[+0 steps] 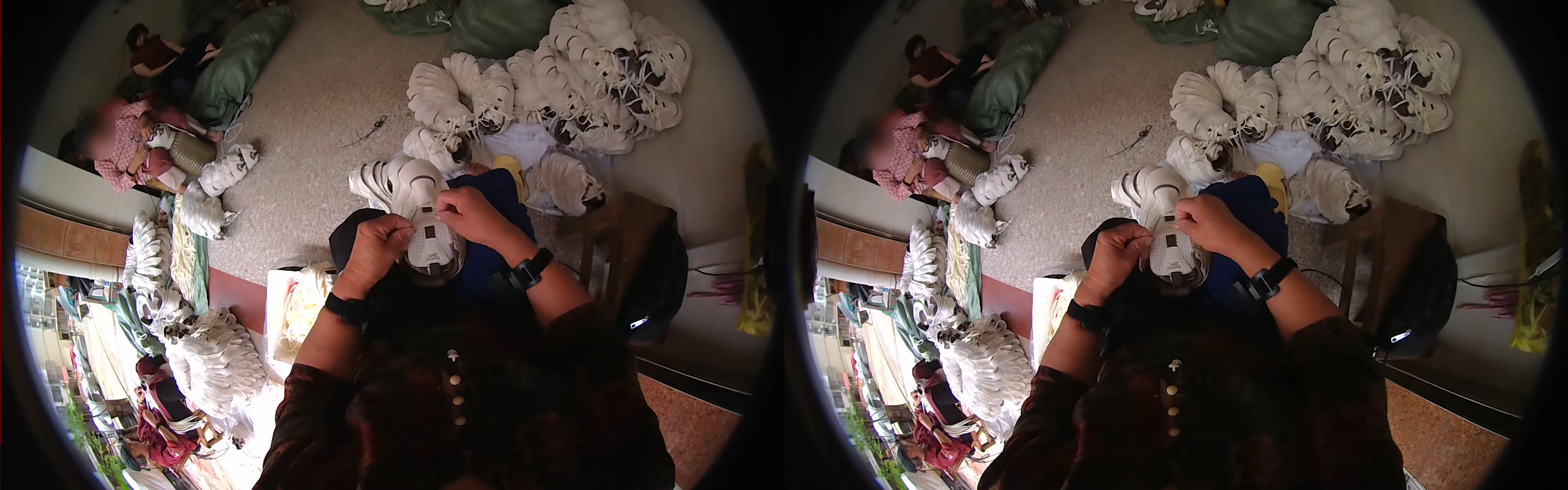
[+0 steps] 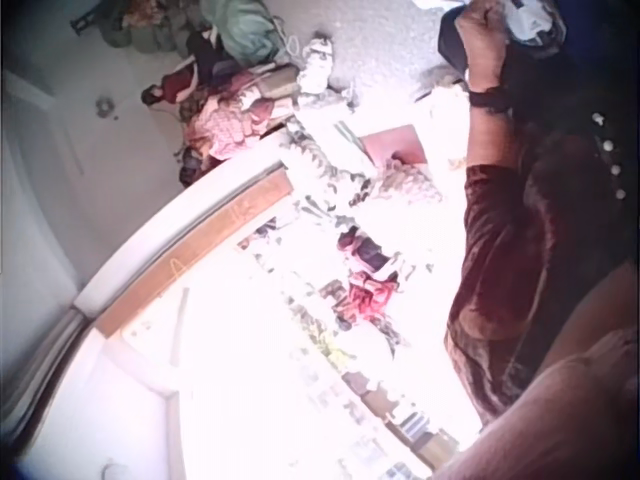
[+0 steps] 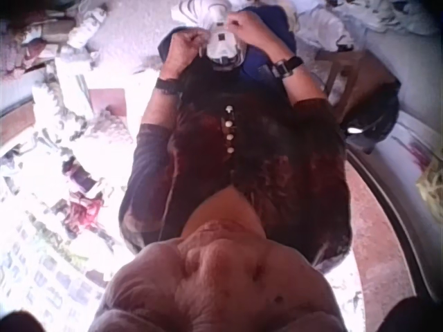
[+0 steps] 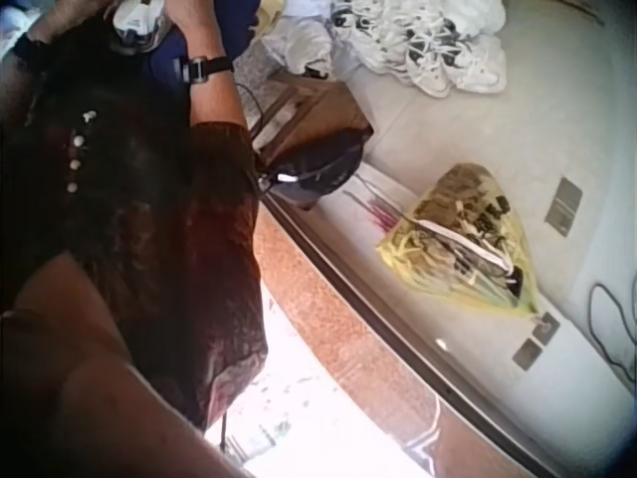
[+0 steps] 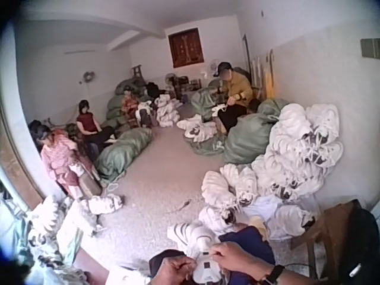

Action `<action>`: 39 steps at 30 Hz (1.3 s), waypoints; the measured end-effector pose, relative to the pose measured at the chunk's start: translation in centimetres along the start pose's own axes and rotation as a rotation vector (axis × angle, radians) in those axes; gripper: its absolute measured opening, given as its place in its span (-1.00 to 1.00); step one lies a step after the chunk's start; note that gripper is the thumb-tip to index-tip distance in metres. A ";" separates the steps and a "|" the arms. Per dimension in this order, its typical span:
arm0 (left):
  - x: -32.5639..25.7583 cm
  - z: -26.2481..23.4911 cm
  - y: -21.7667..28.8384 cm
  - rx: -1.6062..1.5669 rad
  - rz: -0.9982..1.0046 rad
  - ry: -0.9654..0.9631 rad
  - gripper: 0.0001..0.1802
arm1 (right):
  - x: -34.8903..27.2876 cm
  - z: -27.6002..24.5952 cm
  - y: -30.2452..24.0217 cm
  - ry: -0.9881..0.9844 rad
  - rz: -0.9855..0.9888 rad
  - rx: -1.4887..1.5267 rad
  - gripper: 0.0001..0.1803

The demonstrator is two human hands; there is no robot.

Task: Lacing white athletic shoes.

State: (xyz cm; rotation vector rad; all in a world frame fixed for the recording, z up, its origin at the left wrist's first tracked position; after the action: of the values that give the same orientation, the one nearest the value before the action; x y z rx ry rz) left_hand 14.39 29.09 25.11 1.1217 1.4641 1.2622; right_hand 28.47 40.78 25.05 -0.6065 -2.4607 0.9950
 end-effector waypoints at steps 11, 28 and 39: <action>1.9 -0.8 -0.7 0.173 -0.014 0.070 -0.93 | 2.1 2.7 0.1 -0.044 -0.069 -0.496 -0.85; 4.2 0.6 0.5 0.792 0.239 0.072 -0.93 | 2.5 2.5 2.1 -0.120 0.012 -0.387 -0.88; 4.5 0.7 -1.7 0.246 0.177 0.100 -0.94 | 1.4 1.7 0.8 0.063 -0.010 -0.274 -0.77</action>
State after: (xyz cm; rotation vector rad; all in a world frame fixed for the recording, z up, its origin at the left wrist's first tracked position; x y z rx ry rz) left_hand 13.97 33.49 23.09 1.3932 1.6588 1.2985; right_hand 26.68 41.14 23.61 -0.6991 -2.5604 0.6282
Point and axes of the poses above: each hand's wrist, its own x-axis towards the middle knuckle, its own z-axis out of the palm, y = z × x, the point moved 4 cm from there along x, towards the middle knuckle, and after that the axes turned 12 degrees about -x, right-handed, at the moved point
